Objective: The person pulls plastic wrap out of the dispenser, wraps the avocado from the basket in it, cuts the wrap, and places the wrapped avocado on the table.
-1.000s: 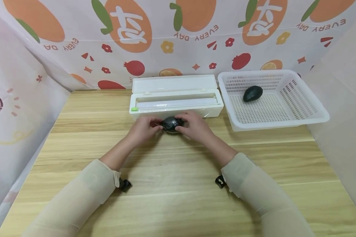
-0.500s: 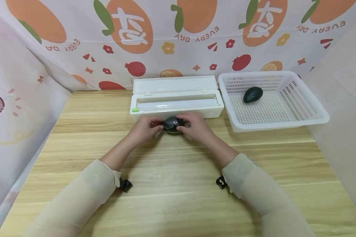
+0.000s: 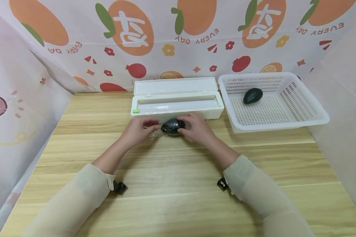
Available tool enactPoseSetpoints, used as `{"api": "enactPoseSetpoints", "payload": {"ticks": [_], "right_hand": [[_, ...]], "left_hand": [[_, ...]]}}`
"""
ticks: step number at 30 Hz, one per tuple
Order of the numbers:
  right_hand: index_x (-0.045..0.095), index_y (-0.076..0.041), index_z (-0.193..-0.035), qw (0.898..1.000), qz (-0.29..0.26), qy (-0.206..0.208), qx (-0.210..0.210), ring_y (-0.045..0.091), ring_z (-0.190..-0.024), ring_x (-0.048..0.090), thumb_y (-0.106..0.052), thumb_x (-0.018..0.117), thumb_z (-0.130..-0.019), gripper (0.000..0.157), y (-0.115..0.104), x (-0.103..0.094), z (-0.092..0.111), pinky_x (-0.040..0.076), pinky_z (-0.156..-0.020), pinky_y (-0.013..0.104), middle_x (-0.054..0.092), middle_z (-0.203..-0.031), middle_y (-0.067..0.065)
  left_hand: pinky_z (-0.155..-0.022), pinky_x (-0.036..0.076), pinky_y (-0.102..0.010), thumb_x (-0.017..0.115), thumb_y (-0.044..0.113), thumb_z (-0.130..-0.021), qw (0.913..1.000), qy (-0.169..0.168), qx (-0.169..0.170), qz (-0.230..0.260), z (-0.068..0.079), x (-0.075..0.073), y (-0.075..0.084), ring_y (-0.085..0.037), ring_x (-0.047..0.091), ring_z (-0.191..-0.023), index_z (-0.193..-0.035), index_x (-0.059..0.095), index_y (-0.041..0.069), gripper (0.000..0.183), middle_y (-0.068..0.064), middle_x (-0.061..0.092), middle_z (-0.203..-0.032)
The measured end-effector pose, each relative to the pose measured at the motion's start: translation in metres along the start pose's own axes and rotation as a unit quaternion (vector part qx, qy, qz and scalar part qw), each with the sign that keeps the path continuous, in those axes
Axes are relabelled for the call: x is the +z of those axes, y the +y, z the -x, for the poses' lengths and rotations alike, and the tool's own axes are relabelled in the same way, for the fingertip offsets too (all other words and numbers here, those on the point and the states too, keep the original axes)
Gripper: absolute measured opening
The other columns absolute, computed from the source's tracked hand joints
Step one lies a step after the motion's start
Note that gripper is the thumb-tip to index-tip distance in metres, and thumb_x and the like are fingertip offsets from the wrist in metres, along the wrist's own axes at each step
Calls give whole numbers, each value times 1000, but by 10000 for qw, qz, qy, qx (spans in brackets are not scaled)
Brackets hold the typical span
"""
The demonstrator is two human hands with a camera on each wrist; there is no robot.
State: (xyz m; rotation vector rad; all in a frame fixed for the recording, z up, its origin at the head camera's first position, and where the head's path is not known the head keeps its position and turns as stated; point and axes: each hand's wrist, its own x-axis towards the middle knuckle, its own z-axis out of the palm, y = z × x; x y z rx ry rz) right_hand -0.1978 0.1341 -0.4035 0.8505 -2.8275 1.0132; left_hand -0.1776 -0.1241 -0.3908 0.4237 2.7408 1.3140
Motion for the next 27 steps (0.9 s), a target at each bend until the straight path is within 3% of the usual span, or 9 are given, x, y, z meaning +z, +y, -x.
{"api": "enactPoseSetpoints", "payload": {"ticks": [6, 13, 16, 21, 24, 27], "right_hand": [[66, -13, -126, 10000, 42, 11, -71, 24, -109, 55, -29, 78, -85, 46, 1, 1, 1, 47, -94, 44, 61, -119, 7], [66, -13, -126, 9999, 60, -63, -119, 24, -109, 55, -30, 77, -85, 46, 0, 1, 1, 47, -94, 44, 61, -120, 7], [65, -14, -127, 9998, 48, -162, -51, 25, -111, 54, -31, 76, -86, 46, -2, 0, 2, 47, -95, 45, 60, -122, 7], [64, -14, -129, 9997, 59, -221, 6, 25, -113, 53, -32, 75, -88, 47, -4, -3, 3, 46, -96, 45, 59, -126, 7], [64, -14, -129, 9998, 57, -207, -23, 25, -115, 53, -33, 74, -88, 46, -5, -4, 3, 46, -96, 46, 58, -127, 7], [64, -15, -129, 9997, 68, -208, -55, 25, -117, 53, -33, 74, -88, 45, -6, -4, 2, 47, -97, 46, 59, -128, 6]], "left_hand": [[-77, 57, -34, 70, 26, -92, 9997, 118, 130, -142, 12, -22, -6, -18, 68, -93, -117, 71, 8, 31, -3, 74, -106], [-71, 51, -19, 78, 28, -86, 9909, 1168, 531, -402, 23, -57, -28, -12, 62, -85, -109, 74, 10, 30, -1, 73, -97], [-74, 50, -24, 80, 29, -83, 9874, 1442, 449, -479, 24, -68, -39, -14, 60, -92, -114, 72, 13, 36, -2, 71, -105], [-93, 50, -44, 82, 28, -81, 9885, 1216, 409, -803, 19, -75, -53, -24, 51, -124, -129, 64, 12, 54, -6, 60, -133], [-108, 39, -52, 83, 34, -80, 9886, 900, 463, -1112, 14, -77, -57, -29, 40, -138, -139, 56, 13, 68, -7, 51, -146], [-116, 28, -55, 82, 40, -79, 9877, 628, 514, -1336, 8, -79, -58, -30, 34, -144, -146, 49, 16, 79, -6, 44, -153]]}}
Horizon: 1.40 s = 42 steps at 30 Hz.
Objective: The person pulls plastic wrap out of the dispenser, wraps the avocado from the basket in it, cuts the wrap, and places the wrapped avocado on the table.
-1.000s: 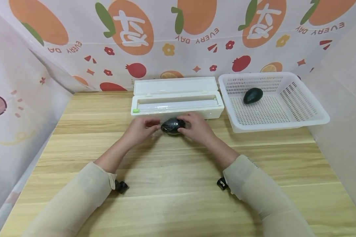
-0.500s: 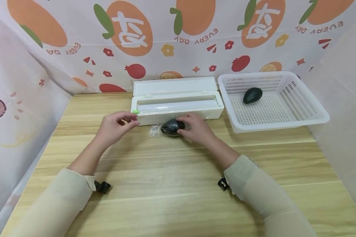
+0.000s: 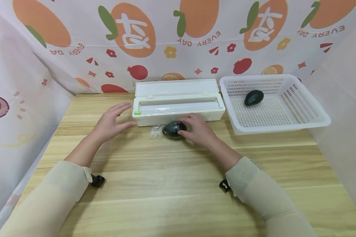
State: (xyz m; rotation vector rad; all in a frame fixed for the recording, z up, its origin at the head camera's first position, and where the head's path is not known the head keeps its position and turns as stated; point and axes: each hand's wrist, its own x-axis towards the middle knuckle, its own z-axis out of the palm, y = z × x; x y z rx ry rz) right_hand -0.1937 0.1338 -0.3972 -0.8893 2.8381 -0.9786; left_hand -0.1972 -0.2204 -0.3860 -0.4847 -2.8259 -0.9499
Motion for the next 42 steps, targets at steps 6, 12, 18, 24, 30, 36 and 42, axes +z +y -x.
{"api": "enactPoseSetpoints", "payload": {"ticks": [6, 12, 18, 24, 30, 36, 42], "right_hand": [[66, -14, -127, 9999, 40, 69, -146, 26, -116, 54, -31, 75, -88, 44, 1, 3, 0, 47, -97, 45, 60, -125, 6], [67, -12, -124, 9992, 29, 157, -360, 26, -117, 55, -28, 76, -87, 42, 3, 4, -1, 47, -99, 45, 60, -125, 7], [68, -13, -123, 9987, 65, 205, -471, 25, -116, 55, -29, 75, -88, 39, 4, 5, -1, 47, -98, 44, 61, -122, 6], [69, -12, -121, 9982, 73, 255, -543, 25, -114, 56, -29, 75, -88, 38, 3, 5, -1, 47, -98, 43, 61, -120, 7], [69, -13, -121, 9987, 104, 213, -449, 25, -117, 54, -30, 74, -89, 37, 2, 4, 0, 46, -100, 44, 60, -122, 7], [69, -13, -122, 9989, 70, 160, -431, 24, -118, 54, -31, 74, -89, 38, 2, 5, -1, 46, -100, 44, 60, -124, 6], [69, -12, -122, 9987, 70, 176, -479, 24, -116, 54, -30, 74, -89, 38, 2, 4, -1, 47, -99, 43, 60, -122, 6]], "left_hand": [[-117, 24, -57, 77, 51, -81, 9985, -457, 70, -295, -13, 1, -3, -28, 24, -149, -152, 39, 21, 86, -2, 32, -160], [-118, 22, -56, 72, 57, -83, 9964, -737, 133, -404, -21, 4, -1, -25, 17, -152, -154, 34, 21, 88, 2, 24, -163], [-119, 19, -55, 69, 58, -85, 9956, -840, 143, -383, -26, 6, 2, -21, 12, -153, -155, 31, 22, 88, 4, 20, -164], [-119, 20, -54, 68, 57, -85, 9951, -893, 104, -414, -29, 8, 2, -21, 12, -153, -155, 31, 21, 87, 4, 19, -164], [-119, 21, -54, 68, 55, -86, 9942, -915, 98, -560, -30, 7, 1, -21, 13, -153, -155, 32, 19, 85, 4, 19, -164], [-116, 26, -55, 71, 53, -85, 9952, -807, 92, -544, -28, 8, -3, -20, 19, -151, -152, 38, 16, 83, 4, 24, -163], [-114, 34, -50, 77, 50, -80, 9980, -507, 134, -344, -28, 9, -8, -20, 32, -146, -147, 47, 16, 80, 6, 34, -157]]}}
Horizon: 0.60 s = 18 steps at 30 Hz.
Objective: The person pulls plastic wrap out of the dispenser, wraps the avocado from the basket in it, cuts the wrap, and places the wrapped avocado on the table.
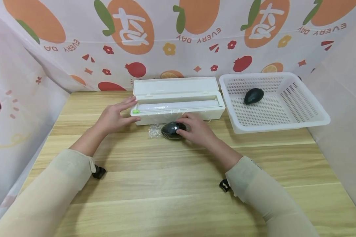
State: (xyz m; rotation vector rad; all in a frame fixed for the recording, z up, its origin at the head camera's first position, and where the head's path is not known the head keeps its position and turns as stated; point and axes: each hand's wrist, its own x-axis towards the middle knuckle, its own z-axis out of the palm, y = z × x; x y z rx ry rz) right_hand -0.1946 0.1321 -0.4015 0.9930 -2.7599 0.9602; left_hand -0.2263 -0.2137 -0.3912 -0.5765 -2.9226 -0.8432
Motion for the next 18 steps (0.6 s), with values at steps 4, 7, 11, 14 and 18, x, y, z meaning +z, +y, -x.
{"api": "enactPoseSetpoints", "payload": {"ticks": [4, 7, 11, 14, 18], "right_hand": [[69, -12, -122, 9999, 32, 29, -91, 24, -114, 55, -29, 74, -89, 37, 0, 0, 0, 48, -96, 43, 61, -120, 6], [69, -11, -121, 9998, 42, 66, -175, 24, -113, 56, -28, 74, -89, 37, 1, 0, 1, 48, -95, 42, 61, -119, 6], [70, -11, -119, 9995, 60, 141, -262, 24, -111, 56, -27, 75, -88, 36, 2, 0, 1, 48, -94, 42, 62, -117, 6], [71, -10, -118, 9992, 71, 176, -338, 24, -111, 56, -25, 76, -88, 34, 2, 1, 0, 48, -95, 41, 63, -116, 6], [73, -9, -115, 9990, 86, 193, -389, 24, -111, 57, -23, 76, -88, 31, 2, 1, 0, 48, -95, 40, 63, -115, 6]], "left_hand": [[-111, 39, -48, 81, 44, -79, 9995, 232, 58, 202, 1, 1, -2, -24, 42, -140, -141, 55, 13, 74, 4, 43, -152], [-110, 40, -47, 82, 42, -78, 9989, 319, 72, 332, 1, 1, -2, -25, 45, -138, -137, 58, 12, 70, 4, 46, -150], [-110, 40, -47, 81, 42, -78, 9984, 295, 41, 472, 0, 1, -3, -25, 46, -137, -136, 59, 12, 69, 3, 47, -149], [-111, 38, -48, 80, 47, -78, 9990, 185, -59, 414, 0, 1, -2, -25, 43, -139, -139, 57, 13, 73, 4, 44, -151], [-113, 34, -53, 76, 60, -77, 9998, -27, -177, 18, 0, 3, 6, -28, 36, -144, -146, 48, 13, 88, 1, 37, -157]]}}
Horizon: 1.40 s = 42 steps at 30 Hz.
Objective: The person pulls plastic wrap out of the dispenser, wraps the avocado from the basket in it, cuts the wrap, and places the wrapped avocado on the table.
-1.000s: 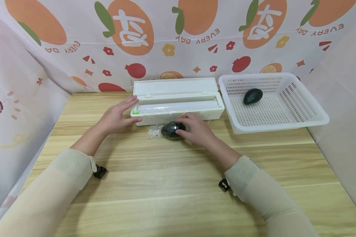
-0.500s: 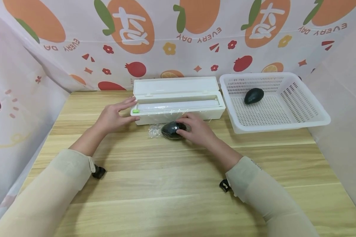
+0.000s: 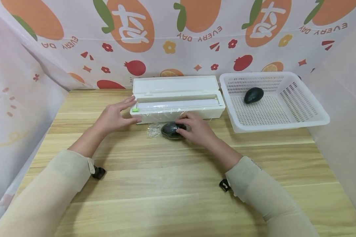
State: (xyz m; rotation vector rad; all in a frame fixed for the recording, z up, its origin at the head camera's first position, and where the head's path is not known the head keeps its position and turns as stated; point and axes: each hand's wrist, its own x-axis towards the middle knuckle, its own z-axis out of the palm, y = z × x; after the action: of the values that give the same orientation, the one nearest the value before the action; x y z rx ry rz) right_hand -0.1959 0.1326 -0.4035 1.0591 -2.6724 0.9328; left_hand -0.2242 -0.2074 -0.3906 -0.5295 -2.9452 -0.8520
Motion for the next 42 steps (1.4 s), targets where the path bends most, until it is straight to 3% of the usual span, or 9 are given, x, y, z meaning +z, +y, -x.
{"api": "enactPoseSetpoints", "payload": {"ticks": [5, 12, 16, 21, 24, 27, 37, 42], "right_hand": [[74, -8, -113, 10000, 4, 26, 19, 23, -110, 59, -23, 75, -88, 29, -1, 1, 0, 50, -90, 39, 63, -115, 6], [73, -8, -115, 10000, 40, -16, 67, 23, -110, 60, -24, 74, -89, 31, -2, 3, -1, 51, -90, 40, 64, -117, 6], [73, -7, -116, 10000, -12, -14, 53, 25, -111, 61, -23, 74, -89, 31, -1, 4, -1, 51, -91, 41, 64, -117, 7], [73, -7, -116, 10000, -75, 42, 2, 25, -111, 61, -22, 73, -90, 30, 0, 4, -1, 51, -91, 41, 65, -116, 8], [73, -7, -116, 9999, -89, 66, -15, 26, -110, 61, -22, 73, -90, 30, 0, 4, -1, 51, -91, 41, 65, -116, 8], [73, -8, -116, 9999, -100, 44, -1, 26, -110, 61, -22, 73, -90, 30, 0, 4, 0, 51, -89, 41, 65, -116, 8], [72, -8, -118, 9996, -129, -127, 198, 27, -109, 61, -23, 71, -92, 30, -2, 3, -3, 51, -90, 42, 64, -118, 9], [72, -8, -119, 9996, -107, -77, 248, 27, -111, 61, -24, 71, -92, 31, -1, 2, -2, 52, -90, 42, 64, -120, 9]], "left_hand": [[-111, 36, -56, 70, 69, -76, 9980, 113, -104, -616, 0, 5, 16, -30, 33, -145, -146, 46, 6, 97, -7, 34, -158], [-107, 42, -49, 79, 51, -79, 9949, 669, -58, -757, 0, 10, 19, -27, 42, -140, -140, 53, 4, 81, -11, 45, -150], [-113, 36, -49, 78, 49, -80, 9955, 625, -17, -710, 2, 11, 19, -26, 40, -142, -142, 51, 4, 81, -11, 44, -151], [-119, 25, -49, 67, 66, -80, 9937, 394, -201, -1033, 0, 12, 27, -25, 34, -145, -145, 46, 4, 92, -11, 39, -155], [-119, 26, -48, 65, 70, -80, 9914, 473, -354, -1171, -3, 15, 35, -28, 35, -145, -143, 49, 2, 94, -15, 41, -153], [-118, 29, -47, 70, 64, -80, 9898, 672, -465, -1170, -5, 19, 39, -30, 38, -142, -138, 53, 0, 88, -18, 45, -150], [-117, 28, -52, 77, 61, -74, 9886, 852, -293, -1206, -4, 19, 27, -27, 41, -141, -140, 53, 3, 91, -13, 47, -149], [-117, 25, -55, 80, 57, -74, 9911, 967, -66, -916, -4, 20, 21, -26, 40, -142, -139, 54, 3, 89, -12, 48, -149]]}}
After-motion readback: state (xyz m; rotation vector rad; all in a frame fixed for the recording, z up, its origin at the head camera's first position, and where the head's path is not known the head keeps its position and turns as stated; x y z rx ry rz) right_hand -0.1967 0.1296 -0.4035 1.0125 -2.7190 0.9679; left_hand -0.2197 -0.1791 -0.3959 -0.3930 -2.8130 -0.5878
